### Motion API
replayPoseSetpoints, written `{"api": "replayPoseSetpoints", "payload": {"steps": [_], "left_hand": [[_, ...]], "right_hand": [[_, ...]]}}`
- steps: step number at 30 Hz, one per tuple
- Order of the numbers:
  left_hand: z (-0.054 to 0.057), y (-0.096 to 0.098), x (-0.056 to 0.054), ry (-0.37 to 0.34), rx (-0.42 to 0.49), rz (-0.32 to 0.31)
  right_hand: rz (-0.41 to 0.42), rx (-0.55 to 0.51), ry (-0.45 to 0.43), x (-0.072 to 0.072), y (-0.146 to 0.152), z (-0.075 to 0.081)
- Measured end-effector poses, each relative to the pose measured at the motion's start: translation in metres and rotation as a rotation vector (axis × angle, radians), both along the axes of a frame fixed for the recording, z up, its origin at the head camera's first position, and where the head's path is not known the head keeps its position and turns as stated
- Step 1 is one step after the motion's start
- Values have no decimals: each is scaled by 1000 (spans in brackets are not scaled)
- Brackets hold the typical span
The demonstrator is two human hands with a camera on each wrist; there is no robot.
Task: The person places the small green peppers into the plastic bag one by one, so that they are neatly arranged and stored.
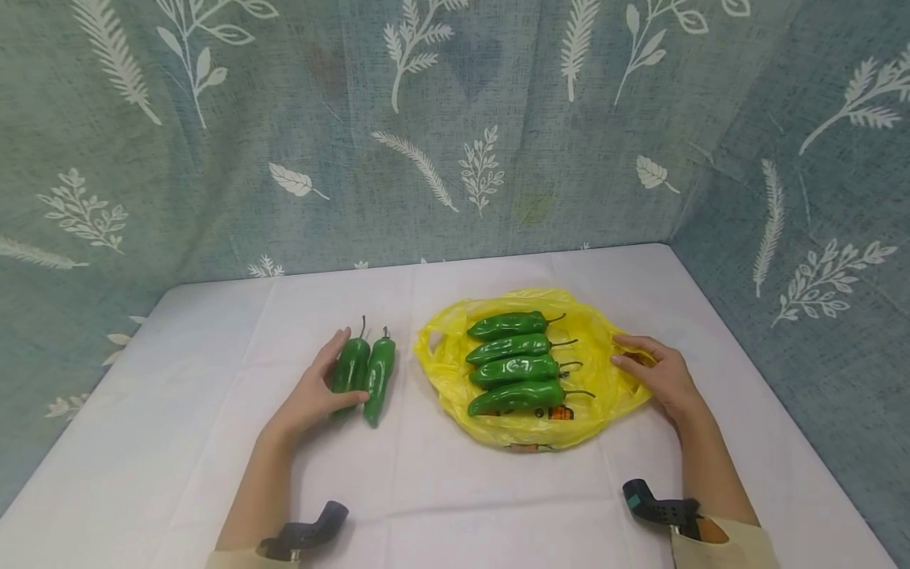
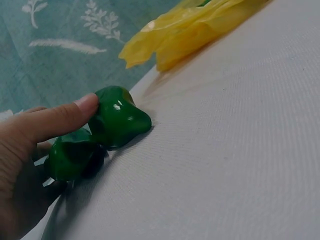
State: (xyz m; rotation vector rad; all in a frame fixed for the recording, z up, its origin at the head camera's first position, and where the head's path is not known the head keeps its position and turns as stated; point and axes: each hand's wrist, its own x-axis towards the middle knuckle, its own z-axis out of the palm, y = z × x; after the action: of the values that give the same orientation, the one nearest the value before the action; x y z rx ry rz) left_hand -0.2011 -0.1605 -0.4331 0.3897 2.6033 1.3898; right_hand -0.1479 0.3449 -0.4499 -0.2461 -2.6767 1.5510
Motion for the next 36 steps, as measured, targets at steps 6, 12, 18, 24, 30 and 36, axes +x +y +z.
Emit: {"api": "replayPoseSetpoints", "payload": {"steps": [6,12,18,24,30,36], "left_hand": [[-4,-7,-1,-64,-6,-19],[-5,-14,-2,-91,-1,-23],[-7,-13,-3,-54,-24,-7],[-6,-9,-5,-58,-79,112],[-5,-4,-5,-70,-113,180],[-11,-5,-7,-38,-111,250]], "right_hand": [[0,6,-5,0,0,1],[-2,14,-14,0,0,1],[-9,15,-19,0,0,1],[-7,20,-20,1,0,1],[-5,19,-19,1,-1,2],[-9,11,-21,1,-1,2]]}}
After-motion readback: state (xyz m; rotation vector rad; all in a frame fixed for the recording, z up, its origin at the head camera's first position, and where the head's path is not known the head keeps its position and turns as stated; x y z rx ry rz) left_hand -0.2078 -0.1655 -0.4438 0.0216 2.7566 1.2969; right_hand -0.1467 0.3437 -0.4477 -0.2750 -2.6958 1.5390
